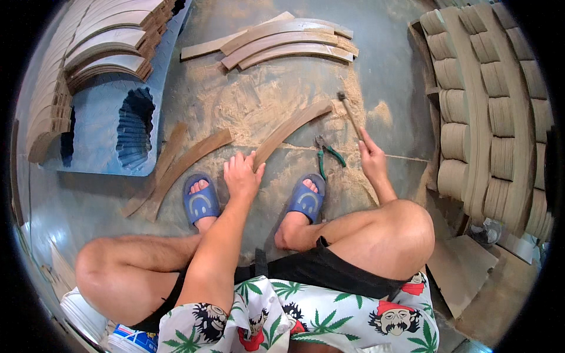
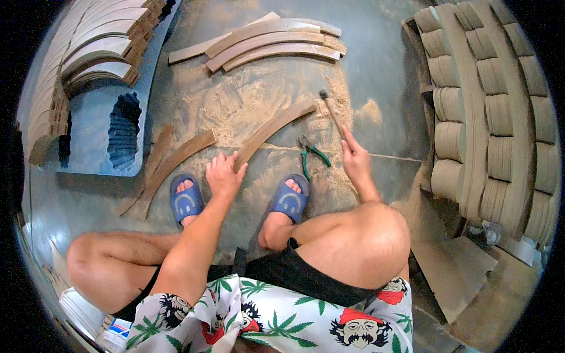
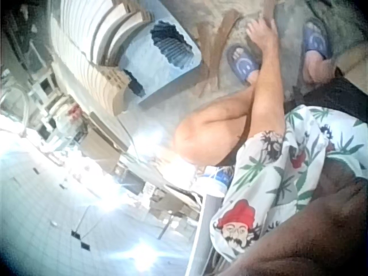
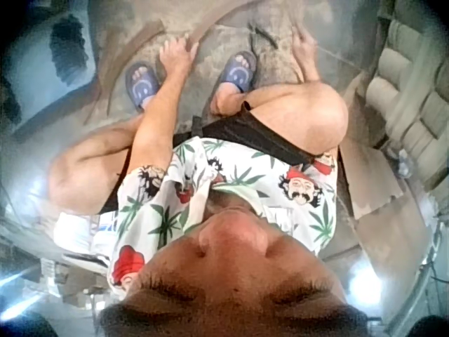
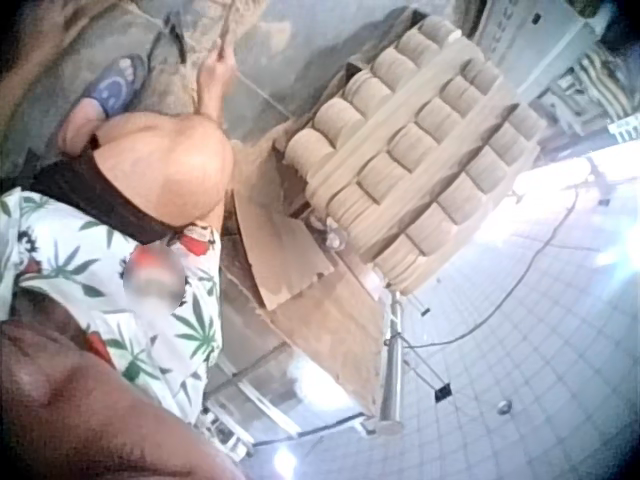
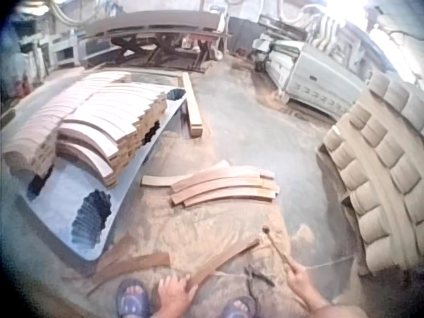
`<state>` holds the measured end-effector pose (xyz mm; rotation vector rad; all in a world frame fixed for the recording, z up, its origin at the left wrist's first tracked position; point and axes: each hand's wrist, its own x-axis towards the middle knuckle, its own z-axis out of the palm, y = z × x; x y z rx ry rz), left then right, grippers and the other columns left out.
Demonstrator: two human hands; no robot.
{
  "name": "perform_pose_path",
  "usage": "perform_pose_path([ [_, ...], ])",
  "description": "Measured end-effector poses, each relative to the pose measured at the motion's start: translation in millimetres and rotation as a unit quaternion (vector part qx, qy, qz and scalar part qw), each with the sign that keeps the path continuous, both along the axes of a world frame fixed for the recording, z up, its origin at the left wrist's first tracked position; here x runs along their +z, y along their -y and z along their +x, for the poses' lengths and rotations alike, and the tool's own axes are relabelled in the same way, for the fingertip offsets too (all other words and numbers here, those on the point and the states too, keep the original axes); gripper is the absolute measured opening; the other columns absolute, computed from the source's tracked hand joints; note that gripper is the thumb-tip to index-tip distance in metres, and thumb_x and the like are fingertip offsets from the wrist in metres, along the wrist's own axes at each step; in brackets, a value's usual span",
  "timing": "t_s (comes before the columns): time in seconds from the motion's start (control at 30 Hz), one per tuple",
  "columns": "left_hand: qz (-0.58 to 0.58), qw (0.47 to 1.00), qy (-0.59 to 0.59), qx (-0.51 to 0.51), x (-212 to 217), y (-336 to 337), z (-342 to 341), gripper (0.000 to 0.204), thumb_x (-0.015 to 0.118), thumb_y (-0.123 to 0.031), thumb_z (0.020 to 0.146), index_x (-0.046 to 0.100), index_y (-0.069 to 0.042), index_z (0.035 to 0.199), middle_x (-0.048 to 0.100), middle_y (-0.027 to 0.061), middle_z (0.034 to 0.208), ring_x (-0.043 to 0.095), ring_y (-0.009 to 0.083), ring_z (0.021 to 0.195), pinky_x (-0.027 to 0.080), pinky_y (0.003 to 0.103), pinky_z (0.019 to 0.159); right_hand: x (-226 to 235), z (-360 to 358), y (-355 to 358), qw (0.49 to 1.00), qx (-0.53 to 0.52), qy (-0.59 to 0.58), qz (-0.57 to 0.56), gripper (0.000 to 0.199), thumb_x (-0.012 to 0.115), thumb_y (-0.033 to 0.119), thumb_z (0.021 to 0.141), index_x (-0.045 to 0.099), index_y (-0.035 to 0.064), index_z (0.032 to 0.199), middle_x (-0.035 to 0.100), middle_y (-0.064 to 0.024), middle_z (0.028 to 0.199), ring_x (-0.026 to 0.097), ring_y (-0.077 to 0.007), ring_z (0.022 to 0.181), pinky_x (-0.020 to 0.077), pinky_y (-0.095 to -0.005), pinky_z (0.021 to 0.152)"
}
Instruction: The person handles curved wooden slats on a workshop floor, using a hammer and a pair of pliers to strike and adjust the wood pieces.
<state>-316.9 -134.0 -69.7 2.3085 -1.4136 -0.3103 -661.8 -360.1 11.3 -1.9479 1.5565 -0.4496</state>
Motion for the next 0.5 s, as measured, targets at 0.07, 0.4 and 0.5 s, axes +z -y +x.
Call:
perform_pose_path([
  [0.07,-0.010,1.000,-0.002,0.002,-1.4,6.0,-2.7,0.049,0.092,-0.039,0.089,0.083,-0.014,0.131,0.068,0.0092,0.110,0.066,0.0298,0.109,0.050,0.046,0.095,-21.7,-1.8,-12.1,0.991,-0.010,0.105,0.082,0.045,0.062,0.027,0.119,0.067,0.0212,0.164,0.071,-0.0041,0.080,0.064,-0.0126,0.069,0.0488,-0.0323,0.064],
  [0.4,0.004,1.000,-0.002,0.000,8.6,13.7,1.3,0.055,0.093,-0.045,0.087,0.080,-0.015,0.131,0.070,0.0079,0.113,0.067,0.0290,0.114,0.051,0.045,0.097,-9.8,36.1,-103.8,0.900,-0.145,0.280,0.302,0.056,0.059,0.034,0.121,0.050,0.0220,0.175,0.062,-0.0003,0.075,0.052,-0.0101,0.052,0.0414,-0.0282,0.046],
  [0.5,-0.021,0.999,0.012,-0.026,21.4,40.5,1.4,0.059,0.093,-0.045,0.087,0.077,-0.013,0.134,0.070,0.0090,0.115,0.067,0.0296,0.117,0.051,0.046,0.100,-1.4,30.9,-122.1,0.902,-0.139,0.279,0.300,0.055,0.061,0.031,0.120,0.052,0.0220,0.174,0.060,0.0000,0.072,0.052,-0.0096,0.052,0.0414,-0.0278,0.047],
])
